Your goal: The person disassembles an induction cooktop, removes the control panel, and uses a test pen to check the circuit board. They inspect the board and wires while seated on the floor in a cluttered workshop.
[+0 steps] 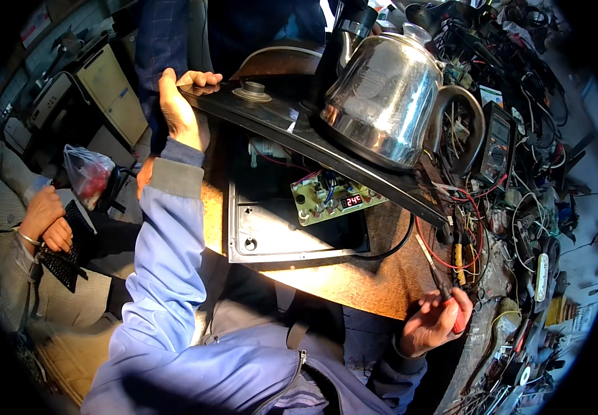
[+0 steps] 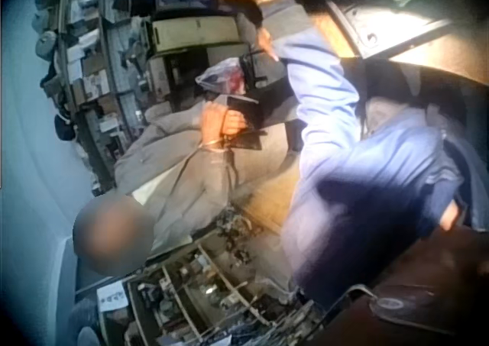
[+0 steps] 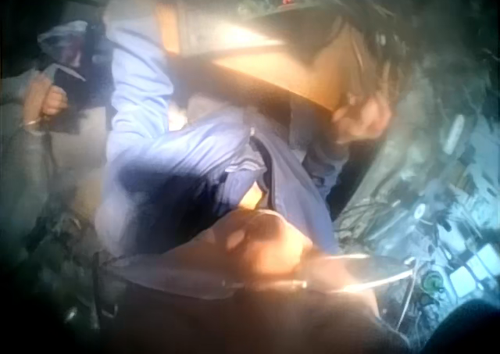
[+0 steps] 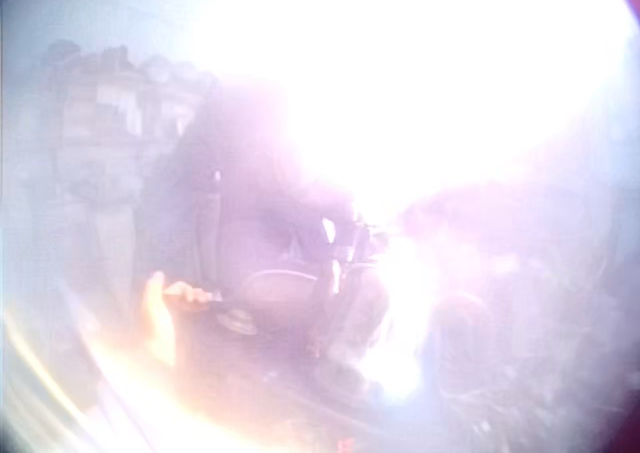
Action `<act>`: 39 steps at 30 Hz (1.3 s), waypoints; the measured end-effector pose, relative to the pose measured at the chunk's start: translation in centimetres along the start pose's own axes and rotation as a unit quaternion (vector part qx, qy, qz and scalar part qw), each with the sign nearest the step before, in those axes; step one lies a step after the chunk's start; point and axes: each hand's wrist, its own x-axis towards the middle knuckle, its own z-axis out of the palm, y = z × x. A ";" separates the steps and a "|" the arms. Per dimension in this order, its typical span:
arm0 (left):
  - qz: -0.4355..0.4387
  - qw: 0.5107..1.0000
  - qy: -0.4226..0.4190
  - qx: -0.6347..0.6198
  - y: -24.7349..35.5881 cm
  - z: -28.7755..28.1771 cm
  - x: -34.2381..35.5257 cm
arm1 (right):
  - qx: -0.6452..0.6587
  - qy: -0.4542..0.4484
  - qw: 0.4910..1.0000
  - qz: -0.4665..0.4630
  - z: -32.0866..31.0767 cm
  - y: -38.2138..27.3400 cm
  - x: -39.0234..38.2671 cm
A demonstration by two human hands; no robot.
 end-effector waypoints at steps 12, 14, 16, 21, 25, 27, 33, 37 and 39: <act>-0.002 1.000 -0.008 0.007 -0.4 -0.6 0.2 | -0.166 -0.339 0.896 -0.236 4.9 -1.2 -2.5; -0.011 1.000 -0.009 -0.007 -0.2 -0.1 0.1 | -0.163 -0.381 0.875 -0.249 6.0 -0.6 -2.6; -0.009 1.000 -0.005 0.004 -0.3 -0.1 0.1 | -0.162 -0.394 0.868 -0.256 6.5 0.2 -2.7; 0.000 1.000 -0.002 -0.007 -0.2 -0.1 0.1 | -0.164 -0.405 0.864 -0.252 6.8 0.4 -2.5; -0.009 1.000 -0.008 0.014 0.2 -0.2 -0.2 | -0.181 -0.444 0.848 -0.228 7.7 -0.2 -2.0; -0.005 1.000 0.001 0.027 0.2 0.4 -0.4 | -0.179 -0.407 0.866 -0.227 7.5 0.0 -2.4; -0.011 1.000 0.005 0.022 0.3 0.5 -0.5 | -0.180 -0.398 0.868 -0.234 7.7 0.0 -2.2; -0.010 1.000 0.008 0.024 0.4 0.6 -0.6 | -0.159 -0.365 0.887 -0.234 6.8 0.2 -2.6; -0.008 1.000 0.001 0.025 0.4 0.5 -0.6 | -0.148 -0.353 0.896 -0.226 6.6 0.4 -2.7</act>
